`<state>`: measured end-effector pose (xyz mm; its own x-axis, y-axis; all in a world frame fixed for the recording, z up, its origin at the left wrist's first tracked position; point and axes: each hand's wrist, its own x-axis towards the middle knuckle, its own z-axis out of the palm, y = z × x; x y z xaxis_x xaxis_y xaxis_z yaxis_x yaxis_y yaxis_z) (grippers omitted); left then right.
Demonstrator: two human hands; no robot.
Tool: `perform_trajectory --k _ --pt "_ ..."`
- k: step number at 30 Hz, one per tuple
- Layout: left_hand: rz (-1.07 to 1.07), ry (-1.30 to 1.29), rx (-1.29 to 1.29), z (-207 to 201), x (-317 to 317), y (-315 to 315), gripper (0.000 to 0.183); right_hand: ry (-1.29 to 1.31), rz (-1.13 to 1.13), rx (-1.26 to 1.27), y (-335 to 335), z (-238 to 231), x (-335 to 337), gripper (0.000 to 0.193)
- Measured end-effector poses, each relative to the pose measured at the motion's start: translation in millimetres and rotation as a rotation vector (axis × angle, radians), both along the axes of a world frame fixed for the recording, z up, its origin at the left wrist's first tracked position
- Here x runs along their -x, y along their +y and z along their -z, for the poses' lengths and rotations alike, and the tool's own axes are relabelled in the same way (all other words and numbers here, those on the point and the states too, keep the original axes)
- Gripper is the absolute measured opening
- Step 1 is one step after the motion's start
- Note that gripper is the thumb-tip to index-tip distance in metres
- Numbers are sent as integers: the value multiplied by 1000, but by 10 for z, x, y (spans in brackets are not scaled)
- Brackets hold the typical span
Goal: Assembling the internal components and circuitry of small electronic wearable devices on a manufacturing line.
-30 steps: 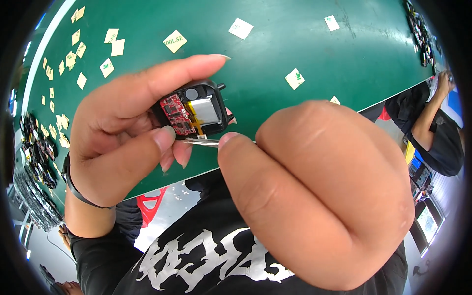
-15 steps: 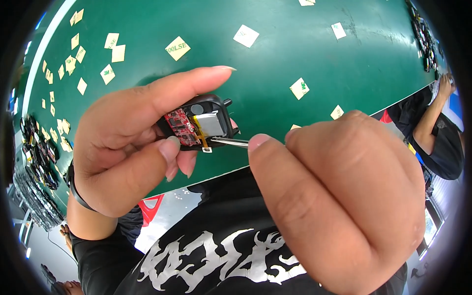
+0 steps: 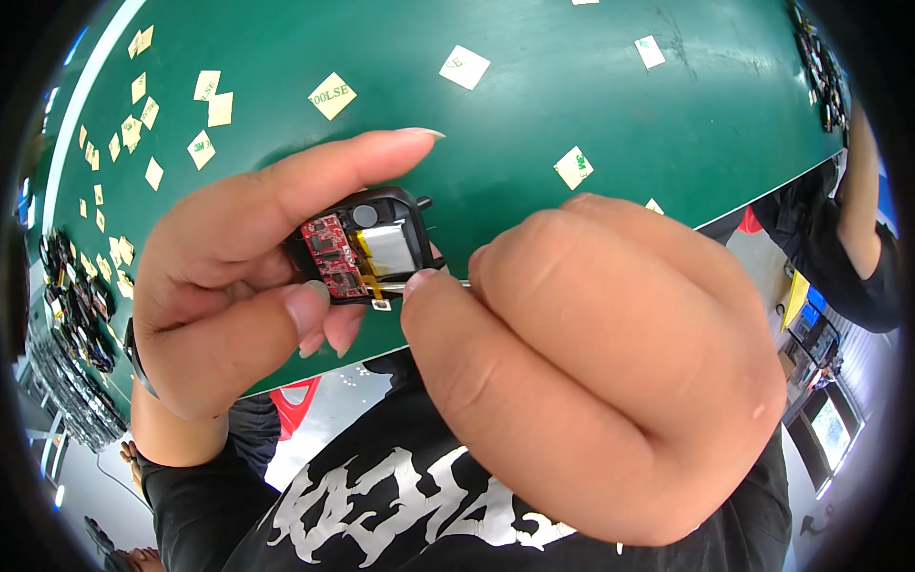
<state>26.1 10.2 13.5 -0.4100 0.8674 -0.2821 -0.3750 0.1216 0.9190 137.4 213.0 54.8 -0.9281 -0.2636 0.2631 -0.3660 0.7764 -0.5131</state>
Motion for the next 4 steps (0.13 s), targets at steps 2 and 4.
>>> perform_trajectory --k 2,4 --pt "-6 -109 -32 -4 6 -7 69 -14 -2 47 8 39 -15 34" --pt "-32 -120 -56 7 -11 6 70 98 46 182 31 157 -80 33"
